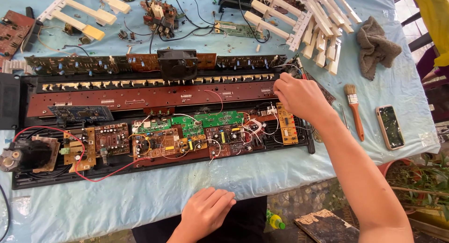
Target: The person works on a disassembled electronic device, likely a keyboard, laid out on a blue cloth. They handle wires and small components, using a multimeter to test connections on the circuit board. The person also picks up and examines a small black component before placing it back on the table.
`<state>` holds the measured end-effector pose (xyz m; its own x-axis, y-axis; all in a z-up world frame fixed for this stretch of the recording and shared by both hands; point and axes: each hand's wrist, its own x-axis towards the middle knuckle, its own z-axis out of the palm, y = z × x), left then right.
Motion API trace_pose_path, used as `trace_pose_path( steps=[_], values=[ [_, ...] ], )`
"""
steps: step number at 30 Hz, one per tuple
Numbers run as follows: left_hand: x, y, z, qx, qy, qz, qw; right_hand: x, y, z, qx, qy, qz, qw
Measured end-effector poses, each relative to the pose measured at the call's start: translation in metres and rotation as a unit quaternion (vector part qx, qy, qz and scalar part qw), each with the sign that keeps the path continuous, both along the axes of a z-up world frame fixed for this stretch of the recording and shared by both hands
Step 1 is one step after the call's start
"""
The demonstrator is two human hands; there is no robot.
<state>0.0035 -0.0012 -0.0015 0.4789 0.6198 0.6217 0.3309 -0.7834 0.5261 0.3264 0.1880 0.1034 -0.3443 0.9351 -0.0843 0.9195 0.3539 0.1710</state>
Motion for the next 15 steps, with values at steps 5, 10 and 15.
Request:
trace_pose_path(
  steps=[5,10,15],
  values=[
    [0.0013,0.0001,-0.0003,0.001,0.005,0.003,1.000,0.0015,-0.0006,-0.0038,0.001,-0.008,0.001,1.000],
    [0.0012,0.0000,-0.0007,0.002,0.013,0.004,1.000,0.0021,-0.0007,-0.0054,0.017,-0.005,0.013,1.000],
    [0.0018,0.0002,-0.0001,-0.002,0.017,0.007,1.000,-0.0037,-0.0009,-0.0071,0.006,0.009,0.022,1.000]
  ],
)
